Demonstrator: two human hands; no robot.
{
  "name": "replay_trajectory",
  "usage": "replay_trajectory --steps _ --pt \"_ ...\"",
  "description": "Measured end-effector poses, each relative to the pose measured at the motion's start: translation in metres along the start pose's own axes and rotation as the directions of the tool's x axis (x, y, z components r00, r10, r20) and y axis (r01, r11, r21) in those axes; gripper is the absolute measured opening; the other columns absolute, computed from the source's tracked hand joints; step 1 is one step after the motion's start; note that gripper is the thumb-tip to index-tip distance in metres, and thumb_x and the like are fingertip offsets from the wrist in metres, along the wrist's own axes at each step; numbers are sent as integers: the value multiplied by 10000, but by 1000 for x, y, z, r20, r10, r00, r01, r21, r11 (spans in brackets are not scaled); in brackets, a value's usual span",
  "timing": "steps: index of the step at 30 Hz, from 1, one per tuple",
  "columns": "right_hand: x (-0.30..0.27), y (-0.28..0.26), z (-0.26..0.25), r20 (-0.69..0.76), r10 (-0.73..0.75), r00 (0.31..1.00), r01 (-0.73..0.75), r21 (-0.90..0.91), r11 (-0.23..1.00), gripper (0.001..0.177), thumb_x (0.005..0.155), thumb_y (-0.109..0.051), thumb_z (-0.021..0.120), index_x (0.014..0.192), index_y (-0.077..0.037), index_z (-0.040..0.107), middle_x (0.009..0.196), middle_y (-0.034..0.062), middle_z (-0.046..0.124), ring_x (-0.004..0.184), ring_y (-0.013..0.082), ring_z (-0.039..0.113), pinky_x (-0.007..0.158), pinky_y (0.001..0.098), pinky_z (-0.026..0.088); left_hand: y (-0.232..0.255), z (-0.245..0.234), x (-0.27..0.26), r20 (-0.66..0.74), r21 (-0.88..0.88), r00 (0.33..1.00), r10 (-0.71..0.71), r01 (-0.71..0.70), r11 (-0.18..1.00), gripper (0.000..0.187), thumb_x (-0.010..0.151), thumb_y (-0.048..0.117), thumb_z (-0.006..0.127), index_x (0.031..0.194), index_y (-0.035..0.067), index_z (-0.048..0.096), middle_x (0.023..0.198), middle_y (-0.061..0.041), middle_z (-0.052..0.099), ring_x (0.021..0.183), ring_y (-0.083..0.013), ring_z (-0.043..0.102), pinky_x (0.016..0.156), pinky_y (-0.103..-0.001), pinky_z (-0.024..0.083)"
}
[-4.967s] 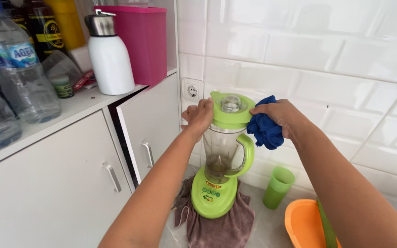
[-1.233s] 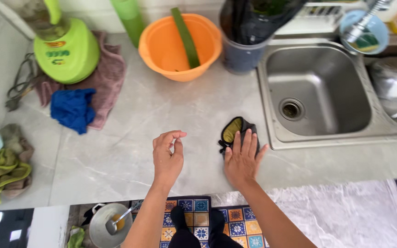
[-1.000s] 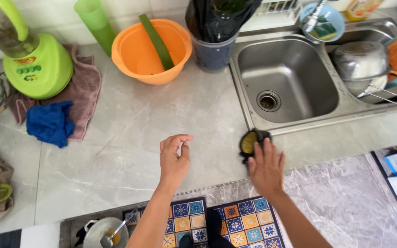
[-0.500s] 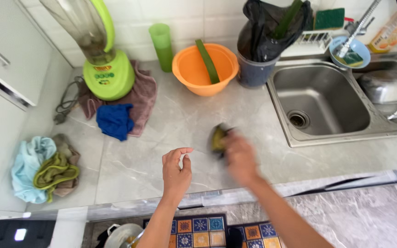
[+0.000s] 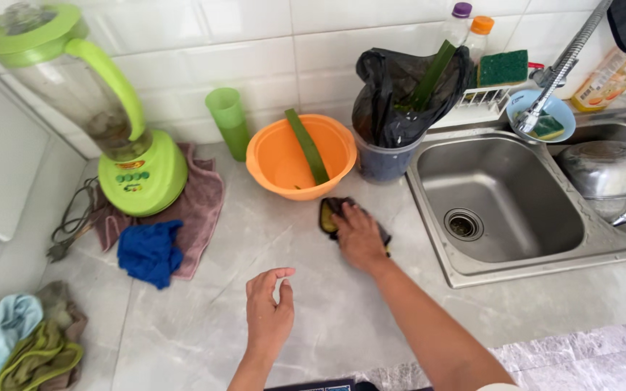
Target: The person rinses a blender jar under the kitchen tap, scrubs it with a sponge, then scrubs a metal strainer and bowl. They dry the jar, lid and base with a blue cloth, place the jar on the blender base, and set the cleaned cloths and sponge aside.
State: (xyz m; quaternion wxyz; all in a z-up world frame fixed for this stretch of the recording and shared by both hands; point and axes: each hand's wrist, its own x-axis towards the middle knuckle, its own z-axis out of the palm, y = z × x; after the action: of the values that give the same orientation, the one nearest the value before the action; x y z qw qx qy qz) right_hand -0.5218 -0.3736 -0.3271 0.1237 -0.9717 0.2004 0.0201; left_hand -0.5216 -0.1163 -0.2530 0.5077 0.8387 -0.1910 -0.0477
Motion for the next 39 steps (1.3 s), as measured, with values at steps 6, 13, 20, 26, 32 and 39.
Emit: replay_trajectory --steps 6,13,20,26,32,39 --pt "8 90 -41 -56 234 971 -239 -112 965 537 999 -243 441 1531 -187 397 1659 77 230 1512 257 202 1196 562 152 32 55 22 132 -23 985 -111 115 993 221 932 106 586 1082 167 736 1161 6 678 1176 -193 507 844 -334 488" --pt "-103 114 -27 -310 203 929 -191 66 979 611 815 -60 594 1417 -155 555 1580 100 417 1428 294 387 1181 456 318 59 91 26 212 -46 973 -95 107 993 238 923 91 574 1082 152 739 1164 1 679 1207 -189 495 926 -322 477" --pt "-69 177 -2 -282 241 928 -177 236 956 524 951 -142 562 1454 -18 482 1548 267 382 1382 438 411 1140 506 332 86 144 35 219 -61 976 2 11 998 210 928 97 588 1073 131 736 1137 -27 689 1179 -208 522 951 -336 465" --pt "58 240 7 -230 222 948 -99 448 888 450 954 -111 540 1397 -45 580 1552 225 426 1348 448 444 1147 449 363 108 177 53 226 -52 974 26 -14 999 215 915 81 588 1067 123 735 1124 -29 702 1155 -222 545 966 -347 465" --pt "172 273 6 -471 335 816 -40 533 845 378 925 -39 559 1283 -32 680 1478 230 498 1348 420 488 1149 430 406 109 191 78 151 -56 986 76 -69 996 225 888 56 601 1054 119 739 1105 -48 715 1143 -245 556 975 -357 460" --pt "154 262 5 -376 90 922 69 389 919 428 876 23 580 1288 -33 683 1538 189 468 1358 455 436 1112 465 377 97 198 75 164 -26 986 -4 8 1000 223 897 54 593 1052 124 738 1122 -39 712 1160 -240 552 979 -351 461"
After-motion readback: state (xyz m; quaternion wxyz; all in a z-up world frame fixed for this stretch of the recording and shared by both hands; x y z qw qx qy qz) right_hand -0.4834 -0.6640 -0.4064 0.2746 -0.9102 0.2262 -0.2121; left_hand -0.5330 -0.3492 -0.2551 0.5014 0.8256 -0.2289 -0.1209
